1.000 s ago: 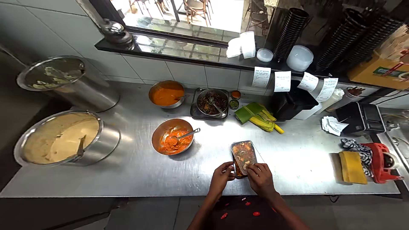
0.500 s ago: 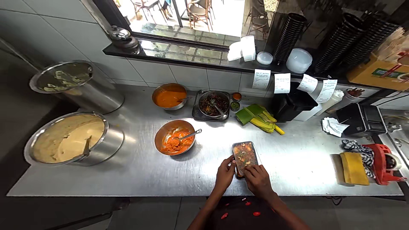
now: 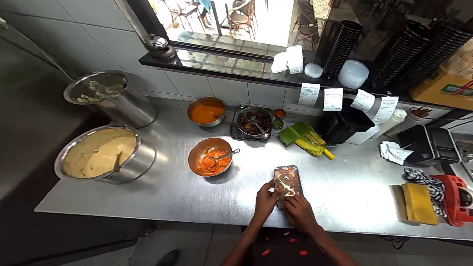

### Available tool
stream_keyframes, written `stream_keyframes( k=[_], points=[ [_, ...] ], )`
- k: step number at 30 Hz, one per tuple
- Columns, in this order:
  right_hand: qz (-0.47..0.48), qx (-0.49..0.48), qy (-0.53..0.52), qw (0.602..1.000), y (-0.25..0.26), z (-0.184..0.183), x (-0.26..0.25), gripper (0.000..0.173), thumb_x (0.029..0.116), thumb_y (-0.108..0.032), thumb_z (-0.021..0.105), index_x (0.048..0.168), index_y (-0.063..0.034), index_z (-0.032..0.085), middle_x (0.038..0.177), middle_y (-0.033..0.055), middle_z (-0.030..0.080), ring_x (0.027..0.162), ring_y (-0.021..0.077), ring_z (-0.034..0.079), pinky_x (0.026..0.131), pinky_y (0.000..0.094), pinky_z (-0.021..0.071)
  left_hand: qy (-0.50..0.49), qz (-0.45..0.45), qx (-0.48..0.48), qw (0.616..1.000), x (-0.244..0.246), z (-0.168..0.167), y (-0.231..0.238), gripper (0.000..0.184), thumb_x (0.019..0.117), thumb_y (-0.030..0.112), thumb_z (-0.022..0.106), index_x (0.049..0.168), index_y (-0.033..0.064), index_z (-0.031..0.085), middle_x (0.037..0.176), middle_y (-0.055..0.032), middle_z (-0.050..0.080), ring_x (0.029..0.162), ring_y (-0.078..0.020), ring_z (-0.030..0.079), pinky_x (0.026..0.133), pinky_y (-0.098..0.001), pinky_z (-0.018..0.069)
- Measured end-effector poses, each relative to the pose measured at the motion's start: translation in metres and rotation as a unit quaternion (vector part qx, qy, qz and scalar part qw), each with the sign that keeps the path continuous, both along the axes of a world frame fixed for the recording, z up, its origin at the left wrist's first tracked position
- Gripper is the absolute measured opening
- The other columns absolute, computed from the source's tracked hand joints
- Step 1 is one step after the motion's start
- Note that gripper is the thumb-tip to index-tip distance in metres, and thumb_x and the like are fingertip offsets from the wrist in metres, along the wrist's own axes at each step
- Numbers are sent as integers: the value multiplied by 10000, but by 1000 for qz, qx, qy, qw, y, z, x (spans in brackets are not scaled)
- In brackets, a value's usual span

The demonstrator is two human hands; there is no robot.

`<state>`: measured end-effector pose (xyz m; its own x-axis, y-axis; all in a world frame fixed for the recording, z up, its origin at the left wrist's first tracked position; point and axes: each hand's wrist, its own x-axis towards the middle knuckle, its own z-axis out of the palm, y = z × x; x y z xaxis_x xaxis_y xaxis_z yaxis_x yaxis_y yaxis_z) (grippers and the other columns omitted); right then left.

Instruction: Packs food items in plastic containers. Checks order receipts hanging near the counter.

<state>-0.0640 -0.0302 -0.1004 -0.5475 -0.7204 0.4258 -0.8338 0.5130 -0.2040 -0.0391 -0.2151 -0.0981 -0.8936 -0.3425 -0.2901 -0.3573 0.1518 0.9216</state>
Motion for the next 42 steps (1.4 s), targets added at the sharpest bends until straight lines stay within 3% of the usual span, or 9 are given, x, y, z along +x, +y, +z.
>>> stream_keyframes(
  k=[20, 28, 38, 42],
  points=[
    [15, -23, -29, 999, 6, -16, -3, 175, 1000, -288, 598, 999, -185, 739, 1105, -19, 746, 917, 179, 697, 779, 376, 570, -43, -41, -132, 989, -6, 7, 7, 495, 922, 154, 703, 1399, 68, 602, 1177, -121, 682, 771, -179, 702, 761, -377, 615],
    [26, -24, -38, 999, 6, -20, -3, 166, 998, -272, 609, 984, -172, 739, 1115, -16, 745, 918, 184, 698, 769, 384, 572, -88, -62, -175, 979, -11, 18, 9, 502, 909, 146, 734, 1383, 41, 606, 1129, -148, 693, 884, -240, 715, 830, -429, 610],
    [36, -21, -38, 998, 10, -25, -6, 174, 1006, -277, 598, 981, -176, 737, 1121, -22, 740, 928, 173, 690, 774, 370, 564, -85, -37, -189, 978, -8, 13, 17, 538, 896, 131, 737, 1406, 46, 591, 1119, -133, 694, 853, -220, 711, 795, -404, 615],
    [59, -30, -84, 994, 15, -18, -14, 260, 1004, -413, 611, 1014, -192, 747, 1126, -34, 736, 978, 162, 671, 832, 372, 542, -85, -32, -200, 976, -9, 15, 20, 561, 890, 132, 736, 1421, 50, 578, 1098, -129, 698, 838, -224, 704, 782, -414, 610]
  ],
)
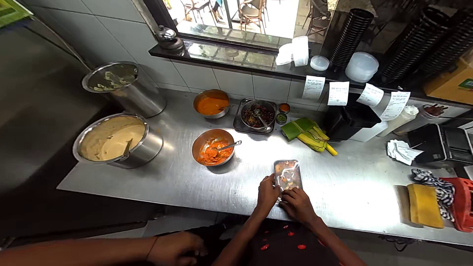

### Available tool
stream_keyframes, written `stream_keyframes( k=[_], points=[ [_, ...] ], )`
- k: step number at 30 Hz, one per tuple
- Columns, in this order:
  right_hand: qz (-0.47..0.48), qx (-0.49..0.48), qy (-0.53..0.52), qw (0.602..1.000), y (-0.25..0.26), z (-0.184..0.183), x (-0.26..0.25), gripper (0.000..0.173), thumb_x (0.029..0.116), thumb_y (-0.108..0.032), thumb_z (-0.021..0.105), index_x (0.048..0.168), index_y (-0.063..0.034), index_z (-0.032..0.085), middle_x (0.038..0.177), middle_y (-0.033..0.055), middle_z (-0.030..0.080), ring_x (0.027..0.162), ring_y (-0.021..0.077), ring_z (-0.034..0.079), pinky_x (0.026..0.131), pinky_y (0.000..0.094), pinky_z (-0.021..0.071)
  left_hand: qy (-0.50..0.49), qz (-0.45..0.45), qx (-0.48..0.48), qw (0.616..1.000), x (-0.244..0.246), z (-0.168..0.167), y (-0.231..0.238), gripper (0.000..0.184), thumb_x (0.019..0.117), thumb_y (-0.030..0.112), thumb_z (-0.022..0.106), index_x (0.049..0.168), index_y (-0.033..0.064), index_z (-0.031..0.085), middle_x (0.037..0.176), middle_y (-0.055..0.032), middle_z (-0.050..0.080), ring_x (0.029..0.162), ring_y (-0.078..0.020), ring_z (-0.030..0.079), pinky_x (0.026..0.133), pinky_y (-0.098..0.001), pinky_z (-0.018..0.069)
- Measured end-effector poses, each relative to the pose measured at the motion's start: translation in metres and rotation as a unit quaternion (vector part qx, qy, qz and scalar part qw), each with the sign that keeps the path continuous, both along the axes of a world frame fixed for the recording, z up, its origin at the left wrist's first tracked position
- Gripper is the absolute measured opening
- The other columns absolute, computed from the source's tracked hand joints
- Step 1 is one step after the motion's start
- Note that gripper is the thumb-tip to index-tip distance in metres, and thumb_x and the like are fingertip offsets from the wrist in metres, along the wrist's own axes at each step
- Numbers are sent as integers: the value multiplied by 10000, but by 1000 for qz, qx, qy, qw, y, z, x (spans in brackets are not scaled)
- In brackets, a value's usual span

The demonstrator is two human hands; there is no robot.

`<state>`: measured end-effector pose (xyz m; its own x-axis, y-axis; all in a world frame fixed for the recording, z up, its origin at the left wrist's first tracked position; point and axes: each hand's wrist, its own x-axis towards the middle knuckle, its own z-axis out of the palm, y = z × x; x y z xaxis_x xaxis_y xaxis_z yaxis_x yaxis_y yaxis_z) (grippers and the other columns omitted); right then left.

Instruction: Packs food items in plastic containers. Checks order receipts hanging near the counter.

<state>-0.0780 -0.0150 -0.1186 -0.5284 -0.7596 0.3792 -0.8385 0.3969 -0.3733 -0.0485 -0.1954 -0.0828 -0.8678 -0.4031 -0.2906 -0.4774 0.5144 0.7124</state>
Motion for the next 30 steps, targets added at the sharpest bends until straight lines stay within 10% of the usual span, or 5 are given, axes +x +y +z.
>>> stream_keyframes(
  k=[8, 15, 19, 30],
  points=[
    [-129, 1, -65, 990, 16, -1, -56, 381, 1036, -353, 543, 1353, -194, 682, 1467, 8, 602, 1403, 202, 513, 1148, 472, 436, 24, -28, -33, 999, 5, 5, 7, 608, 890, 86, 650, 1486, 93, 529, 1206, -189, 685, 958, -311, 699, 890, -509, 566],
    [-102, 50, -104, 988, 14, -15, -84, 475, 1098, -403, 375, 1477, -186, 562, 1556, 2, 518, 1449, 182, 459, 1187, 457, 371, 49, -51, -138, 988, 5, 4, 28, 561, 880, 40, 592, 1439, 15, 555, 1389, -281, 563, 1196, -452, 615, 973, -606, 518],
    [-87, 4, -85, 993, 38, -5, -101, 459, 1068, -448, 479, 1447, -212, 587, 1583, 11, 481, 1453, 185, 449, 1182, 452, 381, 66, -52, -194, 978, 6, -9, 48, 784, 935, 416, 635, 1498, -84, 416, 1572, -340, 337, 1325, -517, 505, 1037, -616, 471],
    [-255, -120, -94, 955, 139, 31, -177, 318, 1046, -381, 542, 1199, -194, 748, 1032, -34, 760, 969, 116, 698, 900, 412, 543, 108, -9, -303, 947, 5, -40, 68, 981, 917, 616, 450, 1537, -128, 299, 1628, -323, 239, 1517, -455, 262, 1213, -598, 238]
  ],
)
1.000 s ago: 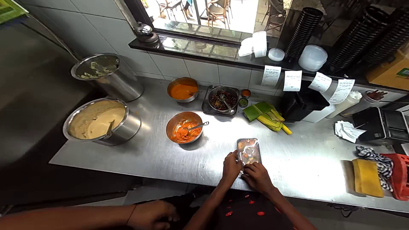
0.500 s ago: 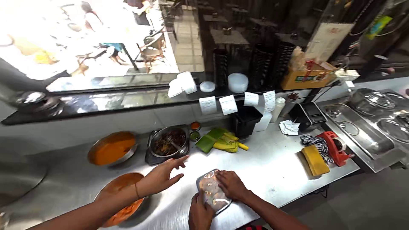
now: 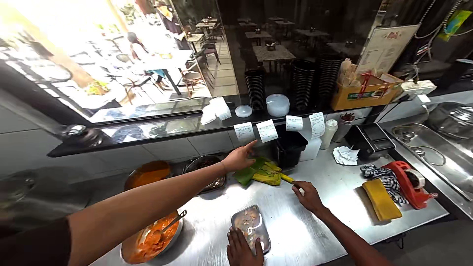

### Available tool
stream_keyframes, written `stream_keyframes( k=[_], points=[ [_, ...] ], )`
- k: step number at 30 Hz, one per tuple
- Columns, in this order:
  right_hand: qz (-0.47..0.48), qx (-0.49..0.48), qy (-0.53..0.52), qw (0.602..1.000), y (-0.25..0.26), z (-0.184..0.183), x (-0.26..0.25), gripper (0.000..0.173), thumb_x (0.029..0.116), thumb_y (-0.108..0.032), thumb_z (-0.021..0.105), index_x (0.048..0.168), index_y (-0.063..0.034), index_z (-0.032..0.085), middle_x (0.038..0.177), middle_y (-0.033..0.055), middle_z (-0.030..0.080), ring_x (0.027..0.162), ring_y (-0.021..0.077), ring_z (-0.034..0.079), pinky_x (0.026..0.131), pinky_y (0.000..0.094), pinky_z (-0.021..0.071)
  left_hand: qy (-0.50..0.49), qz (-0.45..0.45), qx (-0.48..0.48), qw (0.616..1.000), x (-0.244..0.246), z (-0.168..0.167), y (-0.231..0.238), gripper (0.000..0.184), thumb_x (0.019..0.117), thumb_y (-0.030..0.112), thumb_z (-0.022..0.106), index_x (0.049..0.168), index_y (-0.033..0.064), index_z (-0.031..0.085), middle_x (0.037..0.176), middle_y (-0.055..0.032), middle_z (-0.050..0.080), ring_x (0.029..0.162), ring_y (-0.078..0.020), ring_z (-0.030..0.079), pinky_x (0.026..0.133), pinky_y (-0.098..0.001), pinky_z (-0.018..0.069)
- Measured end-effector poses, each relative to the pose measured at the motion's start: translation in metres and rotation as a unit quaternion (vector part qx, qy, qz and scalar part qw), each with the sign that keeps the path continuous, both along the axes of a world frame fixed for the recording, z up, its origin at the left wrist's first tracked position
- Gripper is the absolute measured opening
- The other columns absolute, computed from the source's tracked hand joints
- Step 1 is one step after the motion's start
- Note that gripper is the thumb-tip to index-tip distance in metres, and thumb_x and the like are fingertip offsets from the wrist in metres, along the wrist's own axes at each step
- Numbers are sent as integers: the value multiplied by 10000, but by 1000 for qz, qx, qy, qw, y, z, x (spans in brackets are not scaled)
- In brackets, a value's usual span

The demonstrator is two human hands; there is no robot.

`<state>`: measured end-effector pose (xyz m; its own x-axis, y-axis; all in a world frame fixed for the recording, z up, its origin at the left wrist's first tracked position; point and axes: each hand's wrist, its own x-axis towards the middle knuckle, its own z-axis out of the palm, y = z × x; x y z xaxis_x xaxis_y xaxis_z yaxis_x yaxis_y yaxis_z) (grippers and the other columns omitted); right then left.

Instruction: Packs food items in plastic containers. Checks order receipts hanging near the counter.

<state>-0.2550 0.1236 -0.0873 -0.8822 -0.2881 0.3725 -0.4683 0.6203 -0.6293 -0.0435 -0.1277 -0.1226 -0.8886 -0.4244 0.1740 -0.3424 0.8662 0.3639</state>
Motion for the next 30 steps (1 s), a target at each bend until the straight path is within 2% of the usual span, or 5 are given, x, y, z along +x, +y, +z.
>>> stream_keyframes(
  k=[8, 14, 18, 23, 30],
  points=[
    [231, 23, -167, 958, -84, -39, 42, 488, 1064, -396, 511, 1519, -218, 504, 1515, 54, 527, 1176, 188, 652, 991, 399, 559, -44, 27, -31, 998, -4, 3, 20, 796, 966, 483, 403, 1585, -10, 313, 1662, -243, 235, 1542, -440, 204, 1215, -667, 148],
    [197, -24, -230, 953, -133, -44, 42, 421, 1075, -288, 455, 1460, -167, 575, 1349, 78, 657, 1238, 198, 631, 1080, 422, 496, -60, 36, -42, 997, -7, 4, 25, 753, 931, 446, 430, 1574, 57, 386, 1638, -286, 257, 1523, -475, 230, 1217, -656, 152],
    [195, -67, -275, 939, -140, -48, 27, 339, 1024, -260, 556, 1303, -120, 688, 1200, 99, 702, 1042, 198, 685, 949, 395, 554, -73, 38, -56, 995, -10, 5, 28, 740, 944, 410, 410, 1557, -4, 381, 1631, -317, 238, 1523, -475, 227, 1232, -606, 177],
    [182, -146, -409, 882, -137, -39, 25, 334, 1005, -252, 625, 1309, -126, 676, 1106, 81, 713, 640, 157, 645, 581, 348, 569, -55, 44, -78, 994, -12, 0, 30, 992, 924, 736, 351, 1547, -35, 378, 1620, -333, 247, 1509, -487, 254, 1227, -603, 199],
    [148, -214, -444, 857, -142, -42, 31, 315, 990, -187, 647, 1293, -112, 689, 1139, 82, 709, 618, 153, 641, 531, 333, 561, -61, 51, -66, 995, -15, 1, 30, 1080, 868, 817, 394, 1561, -12, 363, 1630, -324, 231, 1512, -476, 252, 1226, -590, 209]
  ],
)
